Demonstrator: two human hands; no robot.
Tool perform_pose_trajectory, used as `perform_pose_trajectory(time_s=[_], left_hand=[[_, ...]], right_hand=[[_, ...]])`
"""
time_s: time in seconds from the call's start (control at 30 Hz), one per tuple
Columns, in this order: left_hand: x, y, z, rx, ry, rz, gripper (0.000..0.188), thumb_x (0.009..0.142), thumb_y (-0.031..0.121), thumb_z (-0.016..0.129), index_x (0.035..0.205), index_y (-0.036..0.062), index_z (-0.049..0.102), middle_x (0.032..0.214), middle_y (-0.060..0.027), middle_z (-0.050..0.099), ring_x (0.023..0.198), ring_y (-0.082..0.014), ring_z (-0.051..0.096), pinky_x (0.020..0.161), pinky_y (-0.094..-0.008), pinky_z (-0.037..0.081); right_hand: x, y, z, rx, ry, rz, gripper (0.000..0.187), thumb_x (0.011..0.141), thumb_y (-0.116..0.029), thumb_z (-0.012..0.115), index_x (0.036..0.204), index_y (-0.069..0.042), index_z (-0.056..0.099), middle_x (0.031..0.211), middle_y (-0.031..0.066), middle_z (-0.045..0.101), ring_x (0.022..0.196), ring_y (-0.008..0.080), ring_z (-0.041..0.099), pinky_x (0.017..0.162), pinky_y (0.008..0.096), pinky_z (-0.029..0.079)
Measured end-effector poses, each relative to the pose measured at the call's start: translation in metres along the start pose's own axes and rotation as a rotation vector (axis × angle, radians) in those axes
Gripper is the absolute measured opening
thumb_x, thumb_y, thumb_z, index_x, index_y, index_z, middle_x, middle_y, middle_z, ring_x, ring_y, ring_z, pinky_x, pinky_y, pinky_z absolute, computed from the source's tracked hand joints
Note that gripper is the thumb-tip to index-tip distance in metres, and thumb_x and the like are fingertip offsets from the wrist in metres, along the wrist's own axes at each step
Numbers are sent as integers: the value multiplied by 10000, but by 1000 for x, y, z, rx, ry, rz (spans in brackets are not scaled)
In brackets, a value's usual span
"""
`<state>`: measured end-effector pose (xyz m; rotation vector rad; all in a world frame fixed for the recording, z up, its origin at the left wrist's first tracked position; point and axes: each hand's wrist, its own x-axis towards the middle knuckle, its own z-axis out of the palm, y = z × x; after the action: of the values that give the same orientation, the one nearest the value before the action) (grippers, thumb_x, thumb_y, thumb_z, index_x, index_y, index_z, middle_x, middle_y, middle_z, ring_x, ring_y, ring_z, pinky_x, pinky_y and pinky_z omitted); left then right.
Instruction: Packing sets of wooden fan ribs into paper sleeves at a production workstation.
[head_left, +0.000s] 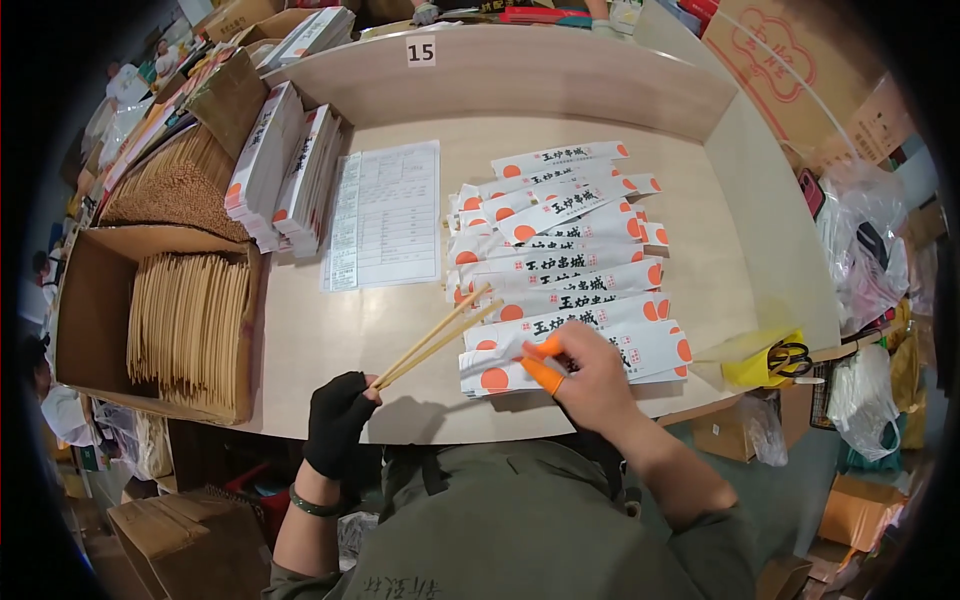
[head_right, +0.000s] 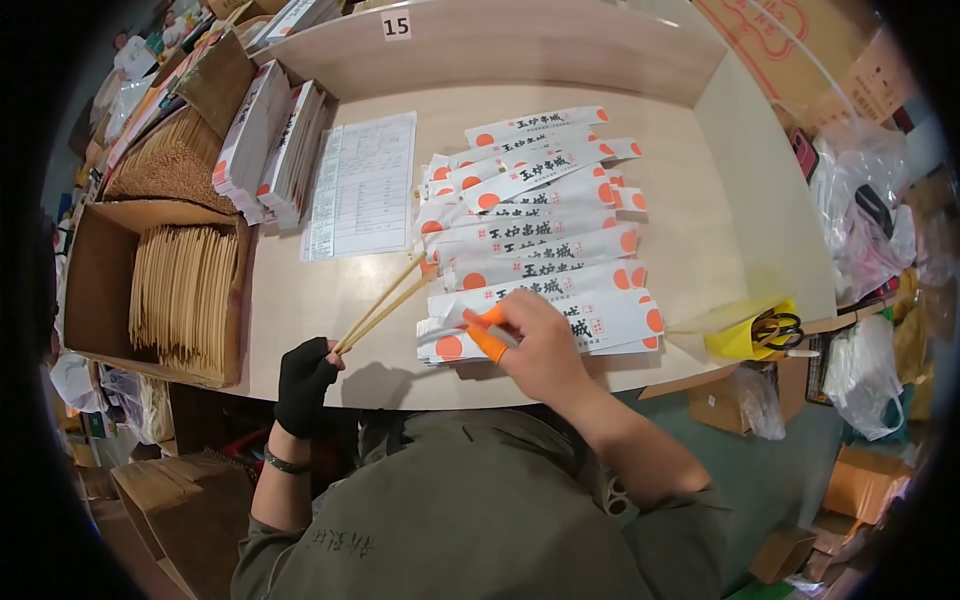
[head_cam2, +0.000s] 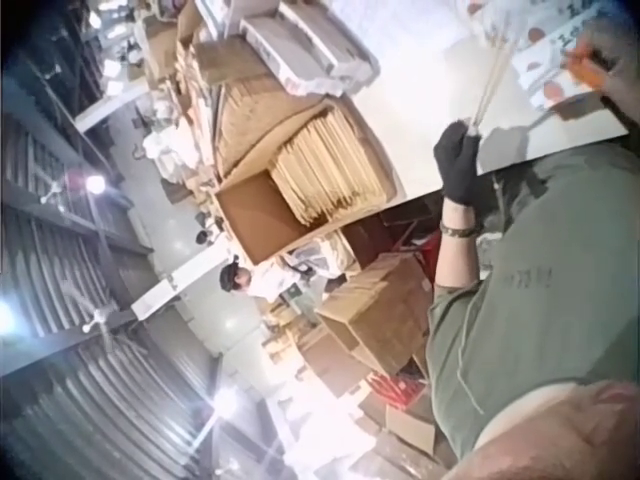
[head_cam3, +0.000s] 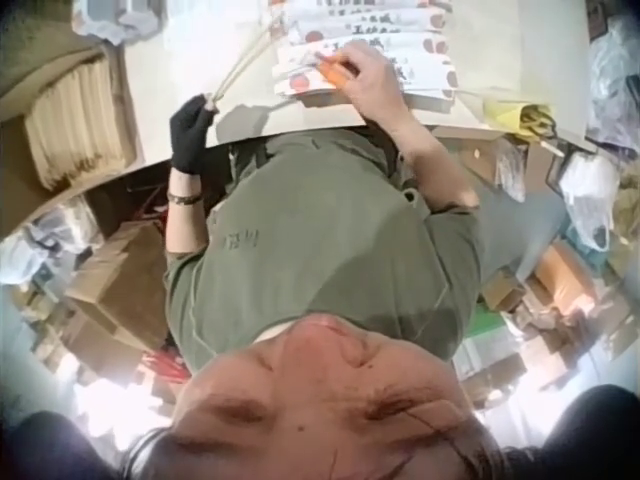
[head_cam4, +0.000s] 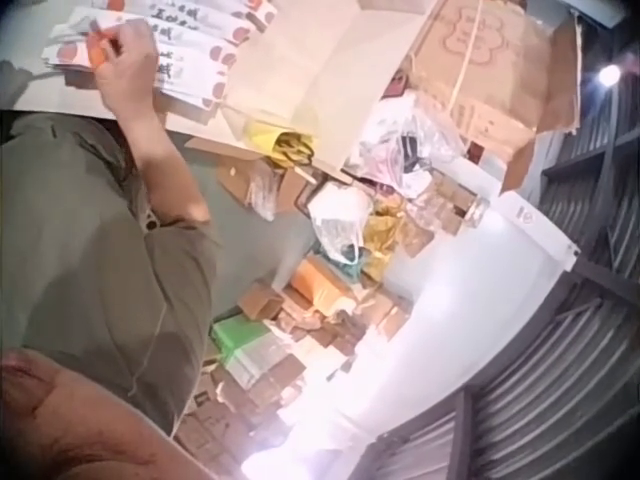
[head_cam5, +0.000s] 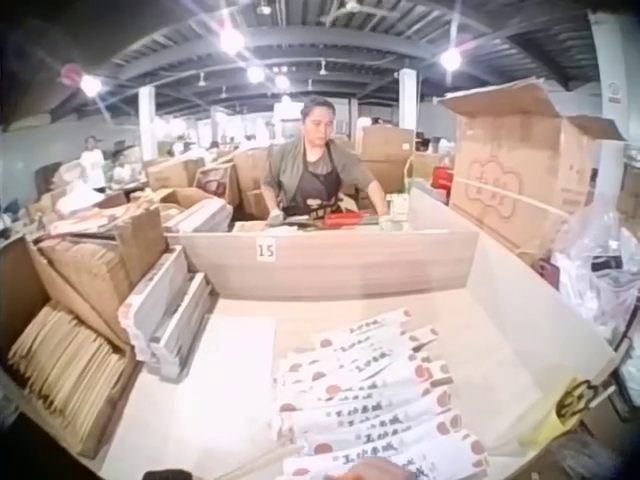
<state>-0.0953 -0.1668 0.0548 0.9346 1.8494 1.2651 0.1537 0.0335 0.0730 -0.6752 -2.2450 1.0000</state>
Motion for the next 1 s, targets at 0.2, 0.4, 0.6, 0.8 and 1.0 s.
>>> perform_pose_trajectory(time_s=[0.2, 0.4, 0.6, 0.8, 1.0], left_hand=[[-2, 24, -19, 269, -57, 179, 139, 809, 76, 660, 884, -41, 655, 681, -69, 545, 651, -163, 528, 597, -285, 418], [16, 41, -24, 492, -111, 337, 146, 790, 73, 666, 889, -32, 680, 783, -120, 602, 754, -211, 584, 680, -324, 484], [87, 51, 59, -358, -267, 467, 727, 927, 518, 502, 1427, 17, 337, 1448, -150, 388, 1373, -278, 325, 1106, -415, 267], [160, -47, 19, 1035, 95, 394, 491, 878, 241, 592, 1328, 84, 478, 1390, -198, 426, 1274, -382, 388, 1049, -457, 334], [182, -47, 8, 1014, 159, 421, 528, 847, 232, 628, 1332, 92, 474, 1395, -197, 419, 1273, -370, 391, 1048, -451, 338]], right_hand=[[17, -10, -19, 363, -69, 310, 164, 790, -74, 767, 782, -21, 613, 748, -17, 489, 617, 43, 406, 542, 215, 331], [27, -4, -11, -192, -125, -311, 153, 738, -93, 763, 792, -32, 634, 748, 45, 542, 664, 174, 536, 570, 300, 443], [94, -5, 14, -302, -260, -456, 218, 773, -158, 702, 972, -76, 665, 863, 81, 613, 812, 264, 600, 688, 366, 496], [97, 63, -49, -534, -642, -118, 722, 661, -250, 818, 1276, -29, 513, 1243, 206, 520, 1156, 354, 501, 938, 423, 434], [114, 103, -41, -841, -686, -305, 831, 624, -184, 806, 1347, -13, 432, 1472, 246, 289, 1370, 412, 281, 1046, 556, 322]])
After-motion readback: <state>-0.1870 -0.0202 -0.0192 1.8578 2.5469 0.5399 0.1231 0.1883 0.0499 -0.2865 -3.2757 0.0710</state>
